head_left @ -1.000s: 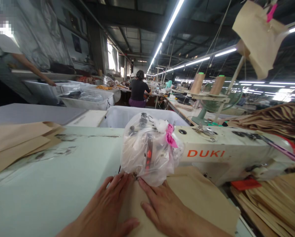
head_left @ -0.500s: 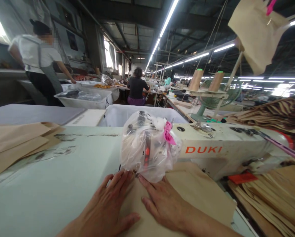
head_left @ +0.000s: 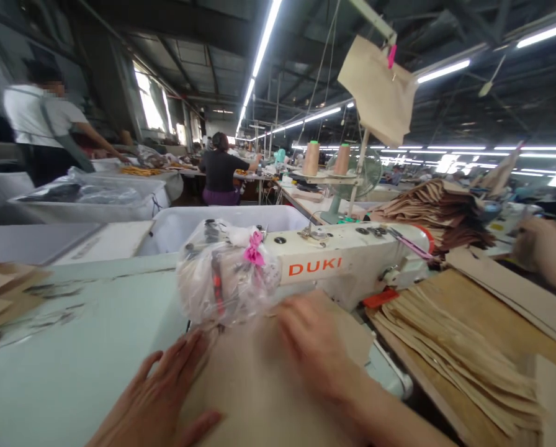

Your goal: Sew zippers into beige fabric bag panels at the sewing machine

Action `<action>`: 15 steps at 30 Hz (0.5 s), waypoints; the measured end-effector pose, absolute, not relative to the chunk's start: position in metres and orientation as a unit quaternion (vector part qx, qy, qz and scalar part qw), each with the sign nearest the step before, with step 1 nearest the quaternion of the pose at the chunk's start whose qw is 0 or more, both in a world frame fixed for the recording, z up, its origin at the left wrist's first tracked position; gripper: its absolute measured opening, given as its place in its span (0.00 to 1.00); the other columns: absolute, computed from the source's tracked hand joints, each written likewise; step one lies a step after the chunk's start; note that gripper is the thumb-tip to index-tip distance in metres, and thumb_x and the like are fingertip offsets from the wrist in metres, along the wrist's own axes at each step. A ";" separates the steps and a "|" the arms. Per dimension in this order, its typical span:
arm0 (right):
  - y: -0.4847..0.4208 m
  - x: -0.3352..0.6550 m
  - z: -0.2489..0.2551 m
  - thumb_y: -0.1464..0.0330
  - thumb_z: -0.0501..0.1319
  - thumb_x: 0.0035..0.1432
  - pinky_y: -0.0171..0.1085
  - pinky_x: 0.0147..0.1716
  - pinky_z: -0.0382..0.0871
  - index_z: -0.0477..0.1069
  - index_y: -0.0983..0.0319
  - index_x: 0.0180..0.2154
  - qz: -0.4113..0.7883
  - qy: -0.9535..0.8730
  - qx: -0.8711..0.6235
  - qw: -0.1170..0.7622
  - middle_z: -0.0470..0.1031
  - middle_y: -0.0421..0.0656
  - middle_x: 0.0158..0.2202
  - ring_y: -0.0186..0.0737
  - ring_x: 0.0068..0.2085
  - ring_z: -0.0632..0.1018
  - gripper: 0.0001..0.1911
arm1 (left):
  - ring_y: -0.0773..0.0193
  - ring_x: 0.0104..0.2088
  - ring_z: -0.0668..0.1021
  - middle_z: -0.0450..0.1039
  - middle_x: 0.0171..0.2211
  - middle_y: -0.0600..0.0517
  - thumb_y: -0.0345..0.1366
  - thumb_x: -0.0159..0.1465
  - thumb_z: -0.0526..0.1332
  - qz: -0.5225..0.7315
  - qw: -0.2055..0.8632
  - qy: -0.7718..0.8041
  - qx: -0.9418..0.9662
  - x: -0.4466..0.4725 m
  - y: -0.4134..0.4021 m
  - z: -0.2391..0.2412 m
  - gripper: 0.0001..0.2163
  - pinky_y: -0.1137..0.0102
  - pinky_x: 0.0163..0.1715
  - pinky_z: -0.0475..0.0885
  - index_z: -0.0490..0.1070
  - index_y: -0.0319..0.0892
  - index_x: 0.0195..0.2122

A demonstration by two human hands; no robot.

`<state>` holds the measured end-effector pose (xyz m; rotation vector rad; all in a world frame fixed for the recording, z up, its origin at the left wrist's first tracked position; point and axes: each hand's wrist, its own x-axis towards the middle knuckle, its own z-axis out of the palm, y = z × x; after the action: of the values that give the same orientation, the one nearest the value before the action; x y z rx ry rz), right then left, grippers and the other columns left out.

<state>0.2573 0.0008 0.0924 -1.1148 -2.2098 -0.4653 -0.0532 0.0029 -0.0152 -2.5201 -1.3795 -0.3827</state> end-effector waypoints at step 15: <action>0.013 0.435 0.149 0.47 0.43 0.68 0.43 0.24 0.54 0.74 0.63 0.34 -0.342 -0.511 -0.753 0.233 0.66 0.48 0.17 0.44 0.18 0.68 0.32 | 0.58 0.45 0.78 0.77 0.44 0.50 0.25 0.68 0.52 -0.086 0.025 -0.490 -0.867 -0.035 -0.028 0.052 0.14 0.64 0.47 0.73 0.74 0.45 0.46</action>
<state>0.4350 0.0128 0.1491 -2.0688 -1.4052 -0.9403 -0.0346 -0.0283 0.0520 -2.6817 -1.5158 -0.2658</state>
